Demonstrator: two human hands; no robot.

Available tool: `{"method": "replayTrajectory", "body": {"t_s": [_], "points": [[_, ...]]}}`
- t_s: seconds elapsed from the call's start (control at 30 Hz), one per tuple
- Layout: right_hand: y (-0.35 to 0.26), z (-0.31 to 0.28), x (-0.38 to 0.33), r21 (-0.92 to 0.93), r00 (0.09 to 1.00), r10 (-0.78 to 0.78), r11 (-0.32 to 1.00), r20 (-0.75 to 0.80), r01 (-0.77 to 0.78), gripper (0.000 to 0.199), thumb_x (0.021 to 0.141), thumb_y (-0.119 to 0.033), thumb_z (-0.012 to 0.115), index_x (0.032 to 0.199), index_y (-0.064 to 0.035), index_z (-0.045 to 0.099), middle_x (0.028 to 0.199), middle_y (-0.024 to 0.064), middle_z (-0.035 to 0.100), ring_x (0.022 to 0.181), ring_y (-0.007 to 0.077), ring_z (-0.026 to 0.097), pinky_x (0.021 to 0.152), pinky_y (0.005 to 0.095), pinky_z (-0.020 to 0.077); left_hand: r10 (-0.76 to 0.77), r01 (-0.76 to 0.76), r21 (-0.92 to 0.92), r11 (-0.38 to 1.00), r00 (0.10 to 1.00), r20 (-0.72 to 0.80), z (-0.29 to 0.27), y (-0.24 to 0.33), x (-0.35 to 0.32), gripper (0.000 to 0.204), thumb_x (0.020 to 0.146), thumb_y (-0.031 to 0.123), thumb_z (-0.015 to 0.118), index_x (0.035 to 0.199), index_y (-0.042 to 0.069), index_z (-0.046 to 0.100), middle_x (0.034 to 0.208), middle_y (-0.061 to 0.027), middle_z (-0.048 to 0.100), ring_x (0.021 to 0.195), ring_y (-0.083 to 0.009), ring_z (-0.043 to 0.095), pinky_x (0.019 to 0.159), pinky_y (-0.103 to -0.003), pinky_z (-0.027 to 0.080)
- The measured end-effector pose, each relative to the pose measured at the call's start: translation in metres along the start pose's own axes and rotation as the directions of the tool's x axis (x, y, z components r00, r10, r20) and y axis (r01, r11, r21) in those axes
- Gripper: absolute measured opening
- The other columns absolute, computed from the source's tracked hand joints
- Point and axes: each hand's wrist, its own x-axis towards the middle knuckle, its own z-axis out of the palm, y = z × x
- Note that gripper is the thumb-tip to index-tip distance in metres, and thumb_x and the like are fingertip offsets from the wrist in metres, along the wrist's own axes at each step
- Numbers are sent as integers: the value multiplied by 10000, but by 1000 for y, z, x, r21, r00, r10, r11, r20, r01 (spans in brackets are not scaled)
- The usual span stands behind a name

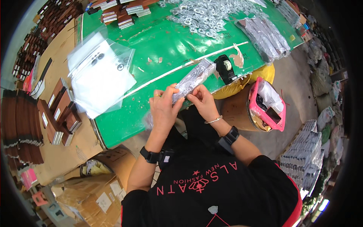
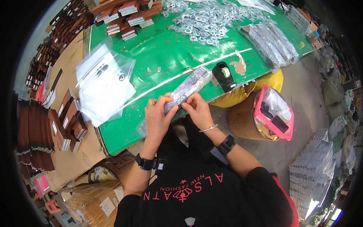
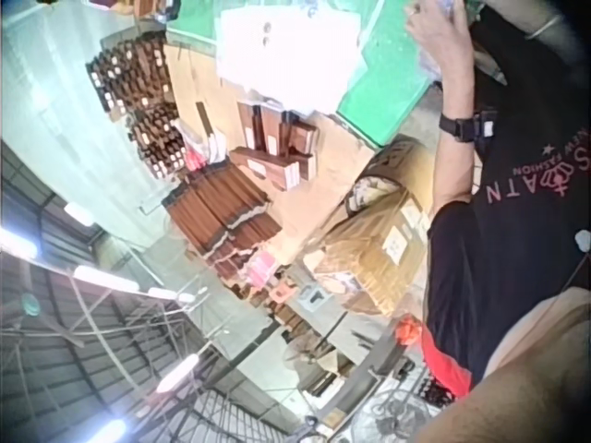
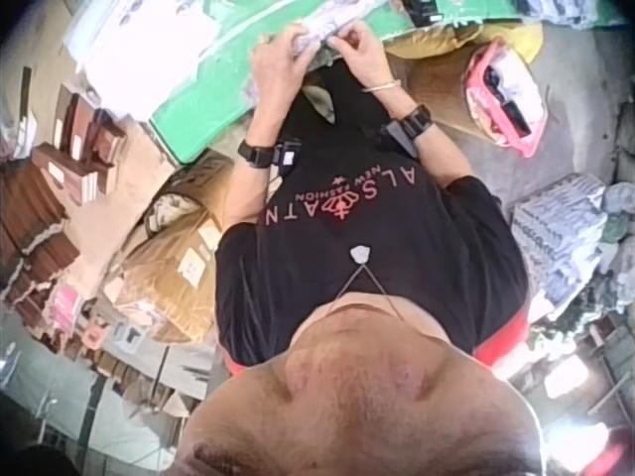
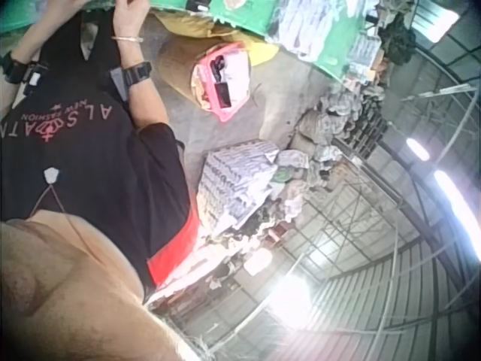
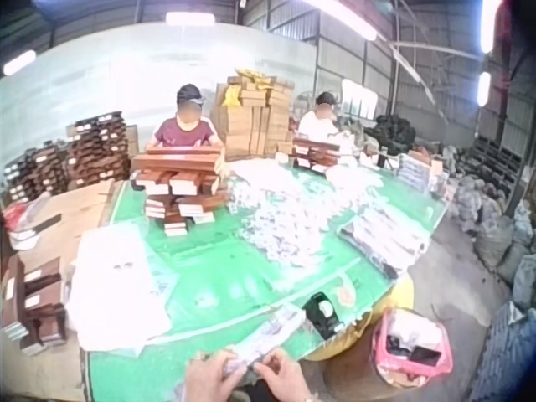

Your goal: Packaging wooden furniture components into plastic bags and sealing them.

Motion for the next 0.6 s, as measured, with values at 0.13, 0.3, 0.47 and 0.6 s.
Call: {"method": "replayTrajectory", "body": {"t_s": [0.13, 0.3, 0.47, 0.6], "points": [[-10, 10, -1, -336, 986, -136, 937, -92, 98, 244, 875, -114, 745, 865, -50, 510, 666, 12, 561, 597, 84, 539, 553, 247, 436, -26, 26, -19, 999, 999, 25, -1, -5, 3, 343, 764, 226, 791, 1040, 135, 609, 1199, 16, 697, 926, -257, 583, 787, -413, 413], [-27, -9, -4, -609, 977, -210, 769, 47, 194, 282, 802, -181, 796, 851, -80, 538, 670, 21, 596, 625, 175, 600, 565, 320, 464, -27, 28, -49, 998, 999, 17, -6, -5, 7, 330, 772, 219, 790, 1033, 114, 616, 1172, -11, 715, 885, -268, 580, 809, -396, 456], [-106, 6, 19, -674, 660, -555, 223, 507, 704, 589, 668, -197, 847, 1202, -123, 607, 1094, 51, 641, 1080, 240, 606, 1079, 466, 395, -63, 64, -28, 998, 997, 39, -6, -9, -4, 382, 767, 252, 792, 1076, 122, 609, 1172, -15, 699, 949, -276, 584, 815, -412, 416], [-58, -4, 51, -537, 585, -384, 236, 714, 810, 786, 637, -180, 840, 1362, -141, 539, 1199, 69, 594, 1205, 262, 537, 1216, 539, 185, -1, 4, 282, 959, 1000, -11, -32, 5, -12, 566, 760, 309, 803, 1233, 88, 585, 1204, -85, 667, 1045, -286, 595, 899, -417, 416]]}}
